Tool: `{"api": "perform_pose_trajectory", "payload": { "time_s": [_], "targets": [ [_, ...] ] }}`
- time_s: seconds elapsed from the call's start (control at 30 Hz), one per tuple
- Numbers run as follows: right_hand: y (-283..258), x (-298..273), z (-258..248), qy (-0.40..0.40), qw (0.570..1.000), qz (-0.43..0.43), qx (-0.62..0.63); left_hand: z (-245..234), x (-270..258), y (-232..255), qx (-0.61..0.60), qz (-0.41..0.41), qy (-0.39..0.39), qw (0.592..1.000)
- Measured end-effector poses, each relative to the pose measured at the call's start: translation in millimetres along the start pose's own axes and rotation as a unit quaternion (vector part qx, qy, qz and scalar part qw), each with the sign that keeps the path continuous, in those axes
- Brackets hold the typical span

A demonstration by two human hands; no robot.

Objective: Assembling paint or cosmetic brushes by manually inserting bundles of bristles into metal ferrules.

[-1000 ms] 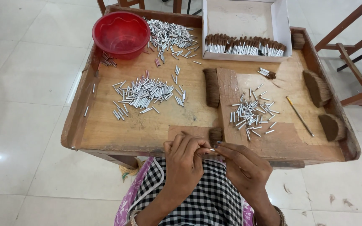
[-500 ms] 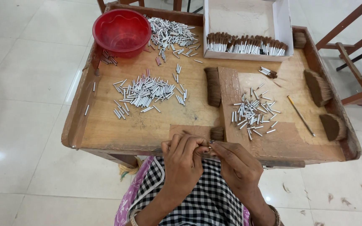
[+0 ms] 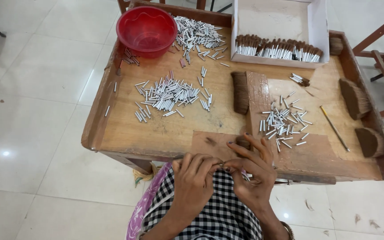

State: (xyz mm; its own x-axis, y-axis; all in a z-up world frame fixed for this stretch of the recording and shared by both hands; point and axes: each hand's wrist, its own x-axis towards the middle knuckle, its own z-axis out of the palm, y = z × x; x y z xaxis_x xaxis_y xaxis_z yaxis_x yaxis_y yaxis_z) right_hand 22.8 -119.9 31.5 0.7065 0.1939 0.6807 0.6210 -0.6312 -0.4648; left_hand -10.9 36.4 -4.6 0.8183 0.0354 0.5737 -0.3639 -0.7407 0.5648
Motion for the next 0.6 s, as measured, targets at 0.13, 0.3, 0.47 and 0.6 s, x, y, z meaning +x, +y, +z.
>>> {"api": "perform_pose_trajectory", "payload": {
  "time_s": [0.13,0.3,0.47,0.6],
  "targets": [
    [-2,4,15,0.037,0.998,0.027,0.034,-23,12,-19,0.078,-0.030,0.064,0.994],
    [-24,35,38,-0.037,0.984,-0.059,-0.164,-32,24,-30,0.059,-0.055,0.104,0.991],
    [-15,20,38,-0.034,0.999,-0.005,0.011,-23,24,-26,0.015,-0.033,0.099,0.994],
    [-12,13,32,-0.003,0.996,-0.013,0.084,-18,27,-19,-0.036,-0.027,0.108,0.993]
  ]
}}
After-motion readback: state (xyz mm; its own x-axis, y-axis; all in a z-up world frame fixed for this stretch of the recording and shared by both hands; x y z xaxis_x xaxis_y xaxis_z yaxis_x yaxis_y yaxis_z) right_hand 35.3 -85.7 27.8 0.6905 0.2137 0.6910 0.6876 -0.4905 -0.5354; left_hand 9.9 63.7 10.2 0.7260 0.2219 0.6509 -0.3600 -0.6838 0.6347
